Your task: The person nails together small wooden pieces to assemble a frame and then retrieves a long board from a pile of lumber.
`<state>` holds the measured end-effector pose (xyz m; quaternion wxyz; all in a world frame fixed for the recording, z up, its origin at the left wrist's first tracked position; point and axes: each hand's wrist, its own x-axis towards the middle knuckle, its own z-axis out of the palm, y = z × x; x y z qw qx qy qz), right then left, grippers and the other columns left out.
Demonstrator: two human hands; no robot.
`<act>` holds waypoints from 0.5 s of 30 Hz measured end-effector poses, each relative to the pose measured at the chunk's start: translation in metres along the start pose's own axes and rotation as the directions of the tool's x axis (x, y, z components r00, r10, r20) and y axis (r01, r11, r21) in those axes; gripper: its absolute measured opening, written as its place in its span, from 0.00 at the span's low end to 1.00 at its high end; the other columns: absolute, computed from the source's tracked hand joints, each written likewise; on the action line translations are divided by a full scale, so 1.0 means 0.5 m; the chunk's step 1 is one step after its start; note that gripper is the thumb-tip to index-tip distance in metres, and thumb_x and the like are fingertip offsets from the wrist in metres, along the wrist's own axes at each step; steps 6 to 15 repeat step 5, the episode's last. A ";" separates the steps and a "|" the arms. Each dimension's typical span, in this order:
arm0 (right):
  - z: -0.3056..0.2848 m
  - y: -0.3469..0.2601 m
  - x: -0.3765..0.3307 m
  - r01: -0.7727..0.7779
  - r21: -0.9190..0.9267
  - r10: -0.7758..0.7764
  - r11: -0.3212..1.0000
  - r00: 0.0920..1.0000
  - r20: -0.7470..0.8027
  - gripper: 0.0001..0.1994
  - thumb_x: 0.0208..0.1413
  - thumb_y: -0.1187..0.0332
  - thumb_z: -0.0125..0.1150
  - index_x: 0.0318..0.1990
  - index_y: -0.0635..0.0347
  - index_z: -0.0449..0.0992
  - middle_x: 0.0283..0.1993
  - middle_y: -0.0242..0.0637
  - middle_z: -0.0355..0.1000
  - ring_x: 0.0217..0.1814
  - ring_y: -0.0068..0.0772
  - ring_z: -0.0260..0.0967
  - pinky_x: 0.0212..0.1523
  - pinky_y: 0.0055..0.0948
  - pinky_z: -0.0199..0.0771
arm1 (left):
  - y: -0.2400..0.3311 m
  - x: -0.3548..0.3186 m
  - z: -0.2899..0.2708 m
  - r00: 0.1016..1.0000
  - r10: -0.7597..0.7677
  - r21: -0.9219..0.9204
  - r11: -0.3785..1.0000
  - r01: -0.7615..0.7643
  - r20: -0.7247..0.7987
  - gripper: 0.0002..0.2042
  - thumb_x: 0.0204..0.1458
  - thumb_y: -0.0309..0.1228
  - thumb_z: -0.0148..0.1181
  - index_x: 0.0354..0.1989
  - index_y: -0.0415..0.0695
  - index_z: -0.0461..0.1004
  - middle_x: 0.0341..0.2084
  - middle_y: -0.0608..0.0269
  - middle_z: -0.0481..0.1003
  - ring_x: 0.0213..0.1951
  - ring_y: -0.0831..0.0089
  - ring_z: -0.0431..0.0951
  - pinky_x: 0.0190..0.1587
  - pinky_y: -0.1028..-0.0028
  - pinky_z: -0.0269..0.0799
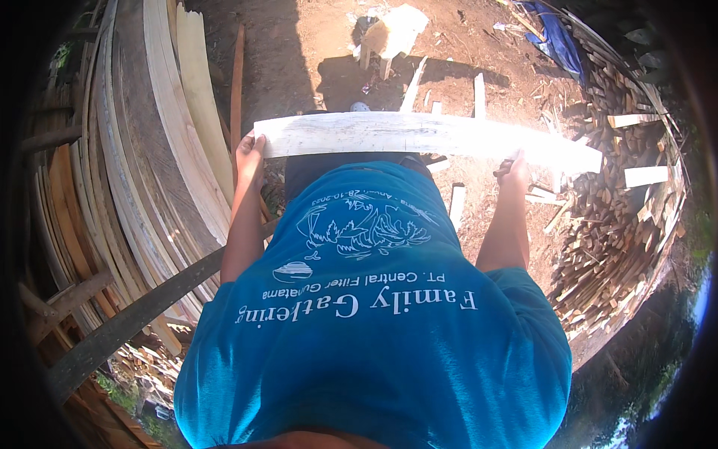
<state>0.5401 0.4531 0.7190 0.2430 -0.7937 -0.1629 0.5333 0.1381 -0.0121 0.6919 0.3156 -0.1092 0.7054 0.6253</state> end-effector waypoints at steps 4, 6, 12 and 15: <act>-0.005 -0.033 0.021 -0.056 -0.010 0.056 0.998 0.998 0.039 0.21 0.62 0.41 0.57 0.35 0.49 0.67 0.19 0.23 0.61 0.12 0.12 0.51 0.07 0.12 0.41 | -0.032 0.065 0.016 0.993 -0.108 -0.093 0.990 0.103 -0.043 0.20 0.60 0.30 0.59 0.59 0.35 0.70 0.49 0.58 0.77 0.53 0.72 0.73 0.60 0.69 0.62; -0.002 -0.039 0.020 -0.079 -0.005 0.079 0.997 0.994 0.075 0.22 0.62 0.40 0.57 0.36 0.50 0.69 0.19 0.23 0.63 0.12 0.12 0.52 0.07 0.13 0.43 | -0.044 0.085 0.008 0.986 -0.156 -0.118 0.982 0.149 -0.053 0.22 0.59 0.33 0.62 0.60 0.37 0.70 0.50 0.59 0.76 0.57 0.71 0.71 0.64 0.68 0.59; -0.002 -0.039 0.020 -0.079 -0.005 0.079 0.997 0.994 0.075 0.22 0.62 0.40 0.57 0.36 0.50 0.69 0.19 0.23 0.63 0.12 0.12 0.52 0.07 0.13 0.43 | -0.044 0.085 0.008 0.986 -0.156 -0.118 0.982 0.149 -0.053 0.22 0.59 0.33 0.62 0.60 0.37 0.70 0.50 0.59 0.76 0.57 0.71 0.71 0.64 0.68 0.59; -0.002 -0.039 0.020 -0.079 -0.005 0.079 0.997 0.994 0.075 0.22 0.62 0.40 0.57 0.36 0.50 0.69 0.19 0.23 0.63 0.12 0.12 0.52 0.07 0.13 0.43 | -0.044 0.085 0.008 0.986 -0.156 -0.118 0.982 0.149 -0.053 0.22 0.59 0.33 0.62 0.60 0.37 0.70 0.50 0.59 0.76 0.57 0.71 0.71 0.64 0.68 0.59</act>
